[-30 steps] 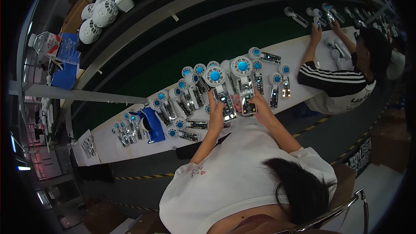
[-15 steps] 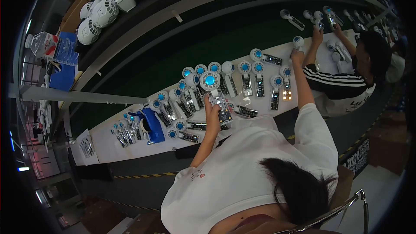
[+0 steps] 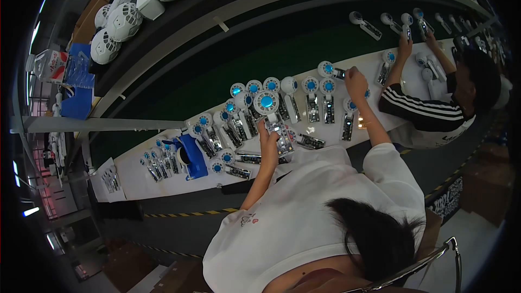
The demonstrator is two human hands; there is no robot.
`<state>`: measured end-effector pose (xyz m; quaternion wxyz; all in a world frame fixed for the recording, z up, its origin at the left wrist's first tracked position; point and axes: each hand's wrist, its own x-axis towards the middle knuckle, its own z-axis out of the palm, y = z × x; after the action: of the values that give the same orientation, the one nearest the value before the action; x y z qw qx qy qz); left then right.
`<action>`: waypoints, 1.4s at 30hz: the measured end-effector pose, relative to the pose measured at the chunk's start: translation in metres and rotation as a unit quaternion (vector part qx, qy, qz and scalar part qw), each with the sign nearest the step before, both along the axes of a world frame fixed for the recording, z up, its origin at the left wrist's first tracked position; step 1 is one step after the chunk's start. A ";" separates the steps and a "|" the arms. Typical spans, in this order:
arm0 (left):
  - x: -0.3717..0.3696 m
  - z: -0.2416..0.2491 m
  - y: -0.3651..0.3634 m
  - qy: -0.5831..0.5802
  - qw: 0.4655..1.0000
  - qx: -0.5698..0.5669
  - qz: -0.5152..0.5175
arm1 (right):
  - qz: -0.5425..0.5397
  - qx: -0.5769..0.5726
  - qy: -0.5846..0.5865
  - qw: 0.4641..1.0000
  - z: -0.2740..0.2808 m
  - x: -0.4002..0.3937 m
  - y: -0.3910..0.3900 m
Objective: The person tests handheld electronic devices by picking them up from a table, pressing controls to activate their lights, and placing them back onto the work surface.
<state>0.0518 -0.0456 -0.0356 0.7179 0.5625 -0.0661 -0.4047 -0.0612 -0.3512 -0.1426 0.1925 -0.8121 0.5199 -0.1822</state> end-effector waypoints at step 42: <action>-0.008 0.037 -0.001 -0.094 0.992 -0.051 -0.071 | 0.181 0.505 -0.453 0.712 0.134 -0.009 0.200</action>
<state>0.0434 -0.0470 0.0012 0.7058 0.5543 -0.1937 -0.3963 -0.0702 -0.1511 -0.0088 0.8154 -0.4930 0.2282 -0.2000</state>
